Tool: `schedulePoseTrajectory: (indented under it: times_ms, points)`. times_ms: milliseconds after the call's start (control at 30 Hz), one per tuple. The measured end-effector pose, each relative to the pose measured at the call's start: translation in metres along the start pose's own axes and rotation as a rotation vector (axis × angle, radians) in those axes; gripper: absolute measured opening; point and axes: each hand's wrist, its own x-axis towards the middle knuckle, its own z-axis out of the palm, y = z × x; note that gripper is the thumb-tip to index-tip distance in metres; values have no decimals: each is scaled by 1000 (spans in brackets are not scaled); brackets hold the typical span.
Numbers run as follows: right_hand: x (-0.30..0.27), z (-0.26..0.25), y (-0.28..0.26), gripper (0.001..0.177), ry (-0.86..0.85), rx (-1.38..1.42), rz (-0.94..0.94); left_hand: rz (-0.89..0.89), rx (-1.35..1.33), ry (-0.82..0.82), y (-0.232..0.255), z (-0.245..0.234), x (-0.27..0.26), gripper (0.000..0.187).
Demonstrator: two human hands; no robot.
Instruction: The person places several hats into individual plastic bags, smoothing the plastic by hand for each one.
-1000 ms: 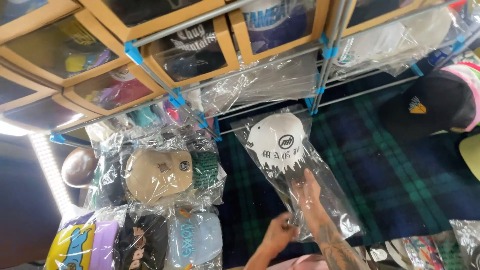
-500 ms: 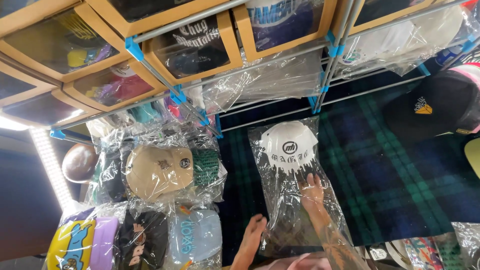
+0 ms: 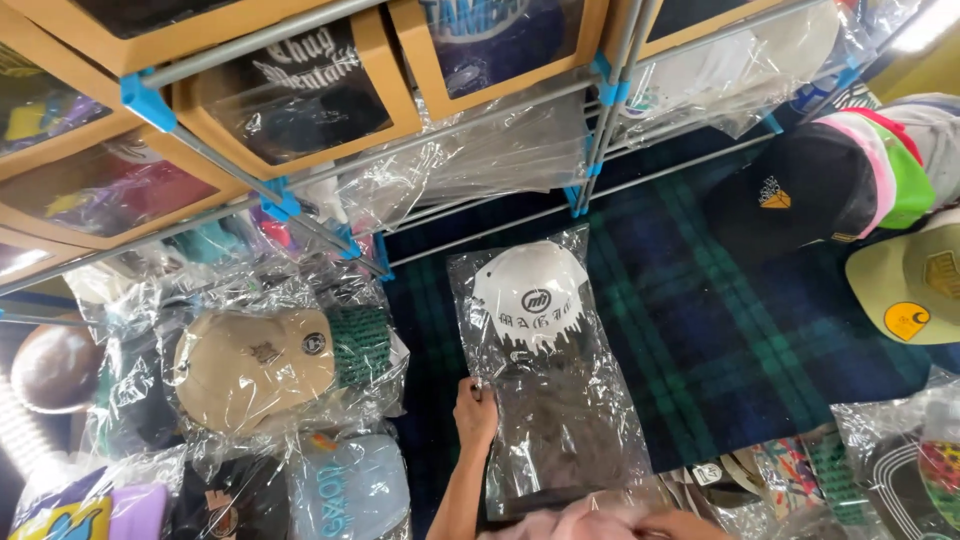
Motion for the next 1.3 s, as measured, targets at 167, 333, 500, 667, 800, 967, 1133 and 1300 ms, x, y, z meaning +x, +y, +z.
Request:
schedulePoseTrajectory:
  times_ms: [167, 333, 500, 667, 800, 967, 1133, 1300]
  points:
    - [-6, -84, 111, 45, 306, 350, 106, 33, -326, -27, 26, -17, -10, 79]
    - [196, -70, 110, 60, 601, 233, 10, 118, -228, 16, 14, 0, 31, 37]
    - [216, -73, 113, 24, 581, 346, 115, 131, -272, 79, 22, -27, 11, 24]
    - [128, -64, 55, 48, 418, 853, 113, -153, -350, -73, 60, -45, -54, 91]
    - [97, -69, 43, 67, 322, 781, 156, -66, -299, -196, 17, -32, -62, 113]
    - [88, -61, 45, 37, 368, 866, 95, -68, -62, -287, -34, -26, -102, 89]
    - [94, -56, 64, 50, 365, 529, 148, -167, -136, -226, -16, -36, -101, 74]
    - [97, -70, 53, 42, 436, 628, 107, 13, -264, -50, 19, -39, -47, 91]
